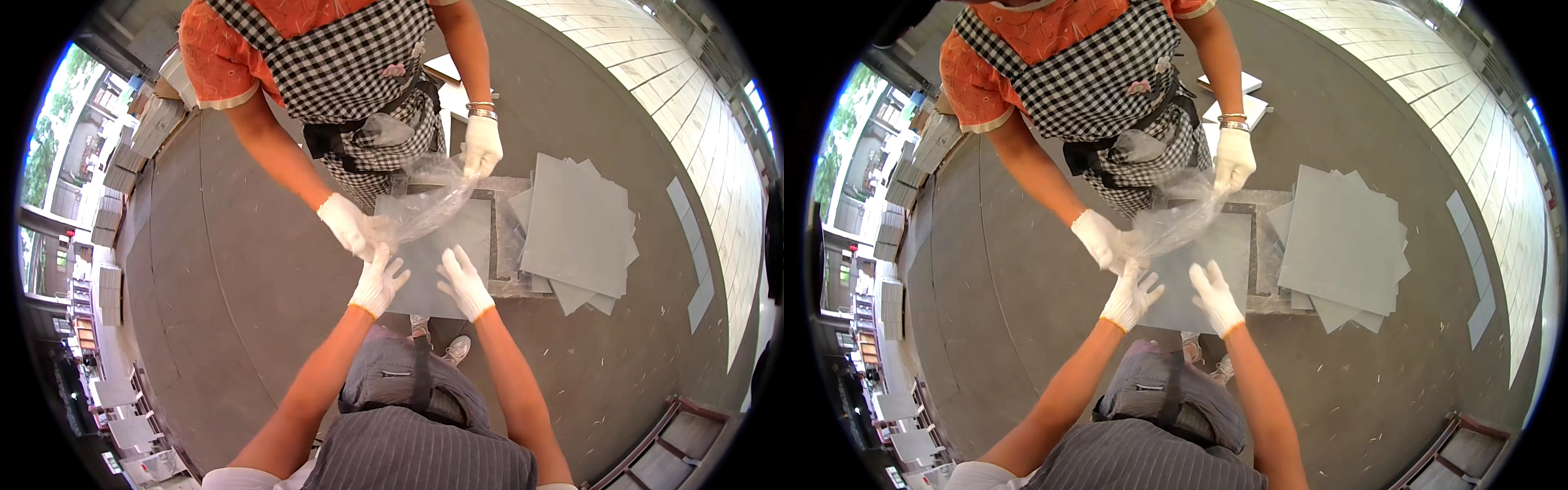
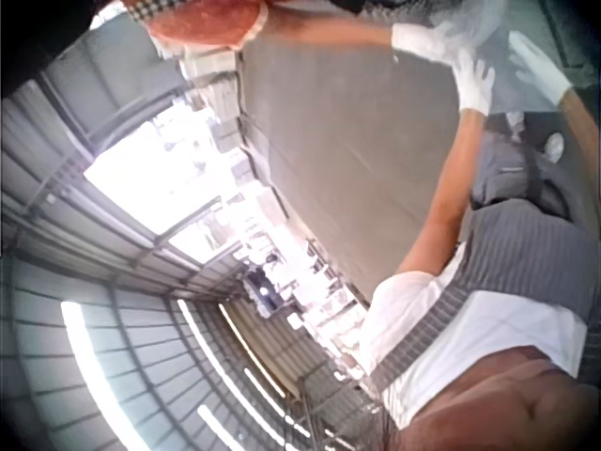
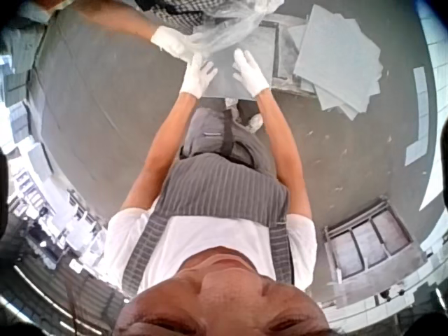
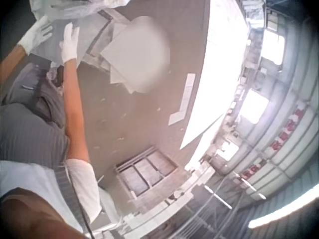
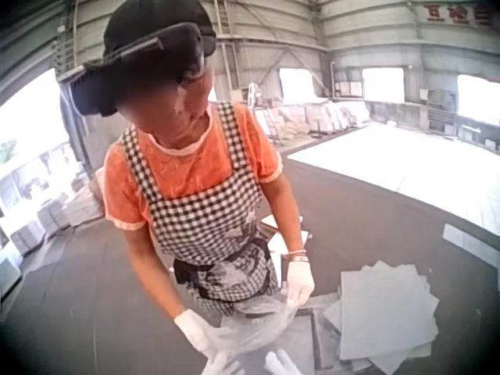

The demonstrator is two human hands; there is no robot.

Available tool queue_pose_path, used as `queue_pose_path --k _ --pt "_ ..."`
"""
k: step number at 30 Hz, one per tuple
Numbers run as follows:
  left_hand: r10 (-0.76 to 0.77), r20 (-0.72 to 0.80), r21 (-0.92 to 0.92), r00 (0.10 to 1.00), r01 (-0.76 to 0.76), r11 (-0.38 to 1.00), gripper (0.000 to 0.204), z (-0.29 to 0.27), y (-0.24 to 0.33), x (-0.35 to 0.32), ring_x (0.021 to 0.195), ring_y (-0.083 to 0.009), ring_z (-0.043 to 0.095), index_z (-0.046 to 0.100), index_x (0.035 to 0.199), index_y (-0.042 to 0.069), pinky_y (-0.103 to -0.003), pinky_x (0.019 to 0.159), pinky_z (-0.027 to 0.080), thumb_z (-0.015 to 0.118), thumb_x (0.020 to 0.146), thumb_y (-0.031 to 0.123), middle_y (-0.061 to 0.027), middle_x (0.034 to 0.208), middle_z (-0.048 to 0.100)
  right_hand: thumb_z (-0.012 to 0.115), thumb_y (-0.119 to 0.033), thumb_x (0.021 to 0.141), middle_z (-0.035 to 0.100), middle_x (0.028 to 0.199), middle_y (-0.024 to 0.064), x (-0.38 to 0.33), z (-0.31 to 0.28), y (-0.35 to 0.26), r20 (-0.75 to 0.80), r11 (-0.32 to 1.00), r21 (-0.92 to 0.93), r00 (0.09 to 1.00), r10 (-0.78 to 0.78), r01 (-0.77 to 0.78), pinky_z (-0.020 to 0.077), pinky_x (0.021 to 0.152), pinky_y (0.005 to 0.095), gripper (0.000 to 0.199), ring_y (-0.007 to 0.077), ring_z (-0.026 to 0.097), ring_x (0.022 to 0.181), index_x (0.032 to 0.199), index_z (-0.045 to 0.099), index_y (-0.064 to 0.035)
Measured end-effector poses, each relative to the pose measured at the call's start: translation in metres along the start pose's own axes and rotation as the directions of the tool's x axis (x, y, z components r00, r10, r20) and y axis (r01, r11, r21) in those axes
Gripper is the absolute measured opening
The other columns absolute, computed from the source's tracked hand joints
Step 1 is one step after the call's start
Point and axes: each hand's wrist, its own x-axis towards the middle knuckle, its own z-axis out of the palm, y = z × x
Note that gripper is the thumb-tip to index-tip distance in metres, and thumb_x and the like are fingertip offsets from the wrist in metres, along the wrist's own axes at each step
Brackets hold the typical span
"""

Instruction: The person wraps gray rectangular tiles with plastic film and places them into a white box. A coworker assists by handing over tiles and holding the box open. The person uses a tape dispenser to seal the box.

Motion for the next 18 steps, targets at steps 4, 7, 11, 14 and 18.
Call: queue_pose_path --k 4,7,11,14,18 --pt "-0.018 -0.044 -0.037 0.999 0.016 0.999 0.050 -0.022 -0.001 0.029 0.120 -0.0307 0.056 0.046 0.138 0.009 -0.047 0.099 0.049 0.068 0.097 0.028 -0.0125 0.130 0.056 0.067 -0.051 0.094 0.035 0.156 0.0131 0.022 0.051 -0.026 -0.038 0.985 0.163 0.998 -0.047 0.052 0.0374 0.107 0.0549 0.085 0.0321 0.040 0.141 0.158 0.025 -0.0134" --pt "-0.046 0.051 0.026 0.998 0.045 0.999 0.030 -0.042 -0.004 0.039 0.096 -0.0246 0.065 0.057 0.120 0.008 -0.043 0.088 0.055 0.068 0.098 0.024 -0.0073 0.106 0.065 0.072 -0.041 0.093 0.055 0.136 0.0087 0.038 0.068 -0.030 -0.149 0.983 0.127 0.982 -0.116 0.136 0.0453 0.098 0.0495 0.063 0.0220 0.055 0.121 0.144 0.048 -0.0118" --pt "-0.055 0.029 0.114 0.998 0.051 0.992 0.025 -0.058 -0.004 0.044 0.093 -0.0252 0.065 0.057 0.115 0.010 -0.044 0.087 0.056 0.066 0.099 0.027 -0.0076 0.104 0.064 0.070 -0.025 0.096 0.068 0.103 -0.0007 0.072 0.046 0.008 -0.280 0.893 0.366 0.946 -0.161 0.261 0.0527 0.074 0.0275 0.032 0.0098 0.063 0.088 0.121 0.065 -0.0053" --pt "-0.070 0.021 0.126 0.997 0.067 0.990 0.038 -0.068 0.006 0.043 0.105 -0.0245 0.063 0.051 0.128 0.008 -0.045 0.091 0.054 0.065 0.099 0.029 -0.0104 0.118 0.061 0.071 -0.028 0.096 0.068 0.099 -0.0001 0.063 0.030 0.036 -0.282 0.894 0.400 0.955 -0.091 0.203 0.0534 0.074 0.0291 0.033 0.0106 0.063 0.085 0.120 0.066 -0.0054" --pt "-0.133 0.113 0.285 0.985 0.096 0.954 0.059 -0.045 0.021 0.028 0.120 -0.0240 0.056 0.037 0.147 0.006 -0.046 0.097 0.051 0.062 0.099 0.030 -0.0138 0.137 0.052 0.068 -0.029 0.098 0.068 0.097 0.0023 0.052 0.023 0.059 -0.203 0.915 0.392 0.979 -0.013 0.094 0.0570 0.074 0.0347 0.028 0.0163 0.066 0.084 0.116 0.065 -0.0072"
